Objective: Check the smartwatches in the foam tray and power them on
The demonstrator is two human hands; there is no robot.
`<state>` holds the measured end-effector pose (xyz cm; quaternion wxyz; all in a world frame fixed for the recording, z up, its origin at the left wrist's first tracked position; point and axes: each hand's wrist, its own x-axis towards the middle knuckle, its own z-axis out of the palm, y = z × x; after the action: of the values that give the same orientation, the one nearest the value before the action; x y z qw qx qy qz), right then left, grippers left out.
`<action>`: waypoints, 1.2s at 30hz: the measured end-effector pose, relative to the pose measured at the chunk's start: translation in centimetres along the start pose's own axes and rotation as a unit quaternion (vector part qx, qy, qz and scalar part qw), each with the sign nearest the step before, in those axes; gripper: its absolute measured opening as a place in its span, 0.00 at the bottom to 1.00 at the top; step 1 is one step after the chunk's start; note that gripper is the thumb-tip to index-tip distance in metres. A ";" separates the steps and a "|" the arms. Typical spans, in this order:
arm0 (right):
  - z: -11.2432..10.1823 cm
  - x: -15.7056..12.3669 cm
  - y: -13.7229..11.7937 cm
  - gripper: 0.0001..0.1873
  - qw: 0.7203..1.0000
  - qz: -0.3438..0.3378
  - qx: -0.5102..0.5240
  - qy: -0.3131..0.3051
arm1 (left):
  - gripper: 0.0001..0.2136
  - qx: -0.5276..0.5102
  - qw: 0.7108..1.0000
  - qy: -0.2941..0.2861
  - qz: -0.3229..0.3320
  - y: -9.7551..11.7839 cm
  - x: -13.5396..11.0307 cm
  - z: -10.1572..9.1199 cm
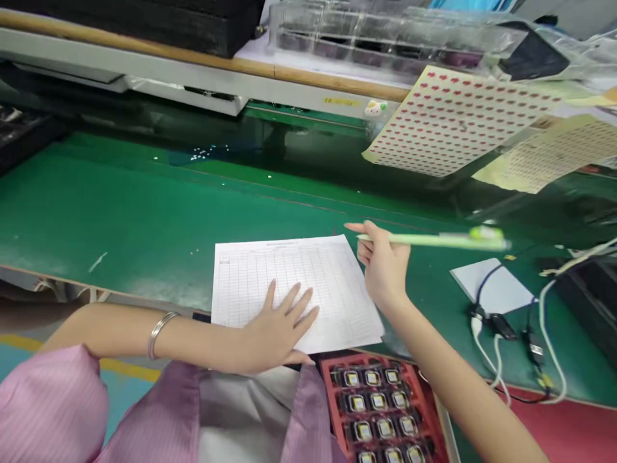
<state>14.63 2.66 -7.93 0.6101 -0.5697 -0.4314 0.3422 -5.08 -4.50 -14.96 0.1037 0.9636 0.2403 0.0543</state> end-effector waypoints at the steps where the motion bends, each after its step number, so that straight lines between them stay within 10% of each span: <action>1: 0.7 0.3 -1.1 0.11 0.999 -0.008 -0.015 -0.047 | 0.36 0.014 1.000 0.000 -0.007 0.3 0.3 0.0; 5: 3.8 1.3 -3.7 0.11 0.967 0.013 -0.066 -0.244 | 0.30 0.057 0.998 0.010 -0.008 0.8 1.1 -0.9; 11: 8.1 0.9 0.4 0.12 0.947 0.060 -0.054 -0.310 | 0.25 0.100 0.994 -0.004 -0.038 0.1 1.8 -3.2; 17: 9.8 0.1 4.1 0.16 0.944 0.122 -0.030 -0.305 | 0.30 0.059 0.986 -0.118 -0.106 -1.7 2.0 -3.6; 36: 11.7 -2.0 4.6 0.08 0.932 0.208 -0.016 -0.295 | 0.28 0.053 0.993 -0.075 -0.072 -2.8 1.0 -2.9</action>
<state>3.52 6.09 -13.04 0.3615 -0.5294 -0.4692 0.6074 -5.93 -1.11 -12.69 0.0740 0.9492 0.3034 -0.0386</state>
